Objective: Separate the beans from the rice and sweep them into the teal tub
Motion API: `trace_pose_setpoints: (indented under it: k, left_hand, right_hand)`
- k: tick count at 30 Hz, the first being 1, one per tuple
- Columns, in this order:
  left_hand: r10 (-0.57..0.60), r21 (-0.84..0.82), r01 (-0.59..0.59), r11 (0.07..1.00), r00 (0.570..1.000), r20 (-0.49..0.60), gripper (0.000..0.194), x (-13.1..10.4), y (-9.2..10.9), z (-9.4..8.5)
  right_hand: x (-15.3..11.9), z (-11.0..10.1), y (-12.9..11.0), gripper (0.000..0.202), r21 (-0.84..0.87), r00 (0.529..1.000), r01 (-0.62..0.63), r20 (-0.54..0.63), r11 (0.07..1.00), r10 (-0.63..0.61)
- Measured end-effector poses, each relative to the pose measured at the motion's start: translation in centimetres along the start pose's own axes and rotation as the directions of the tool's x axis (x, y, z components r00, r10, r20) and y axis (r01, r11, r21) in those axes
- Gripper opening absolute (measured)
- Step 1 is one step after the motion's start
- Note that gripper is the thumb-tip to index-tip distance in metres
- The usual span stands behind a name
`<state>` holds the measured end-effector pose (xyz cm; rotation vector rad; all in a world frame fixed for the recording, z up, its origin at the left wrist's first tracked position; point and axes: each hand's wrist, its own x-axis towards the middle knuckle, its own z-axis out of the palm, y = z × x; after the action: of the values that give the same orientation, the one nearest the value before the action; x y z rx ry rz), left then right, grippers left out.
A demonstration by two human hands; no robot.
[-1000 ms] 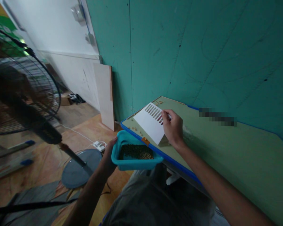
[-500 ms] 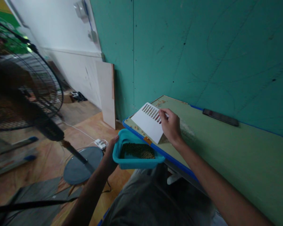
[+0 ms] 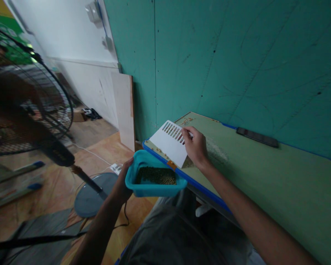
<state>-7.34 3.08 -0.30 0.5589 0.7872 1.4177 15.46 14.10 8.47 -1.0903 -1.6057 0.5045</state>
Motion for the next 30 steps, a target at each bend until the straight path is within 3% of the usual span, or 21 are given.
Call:
trace_pose_setpoints:
  k: [5,10,15,24,30]
  left_hand:
    - [-0.015,-0.006,0.014,1.000,0.995,-0.103,0.042,0.1,1.1,-0.3]
    - [0.053,-0.015,-0.056,0.998,0.988,-0.147,0.029,0.1,2.4,-1.6]
    - [0.011,-0.031,-0.017,0.999,0.983,-0.182,0.033,0.3,3.2,-2.8]
    - [0.135,-0.012,-0.140,0.990,0.971,-0.200,0.034,0.7,3.2,-2.5]
    - [0.135,-0.016,-0.141,0.990,0.968,-0.214,0.029,0.6,3.1,-2.7]
  right_hand:
    - [0.1,0.0,0.3,0.034,-0.012,1.000,0.002,0.002,1.000,-0.002]
    - [0.1,0.4,0.1,0.033,-0.018,1.000,0.017,0.013,1.000,-0.017]
    - [0.2,0.7,0.1,0.032,-0.011,0.999,0.041,0.009,0.999,-0.041]
    - [0.4,0.8,0.2,0.033,0.026,0.999,0.001,0.047,1.000,-0.002]
    - [0.7,1.2,0.7,0.033,0.052,0.996,-0.026,0.082,0.998,0.022]
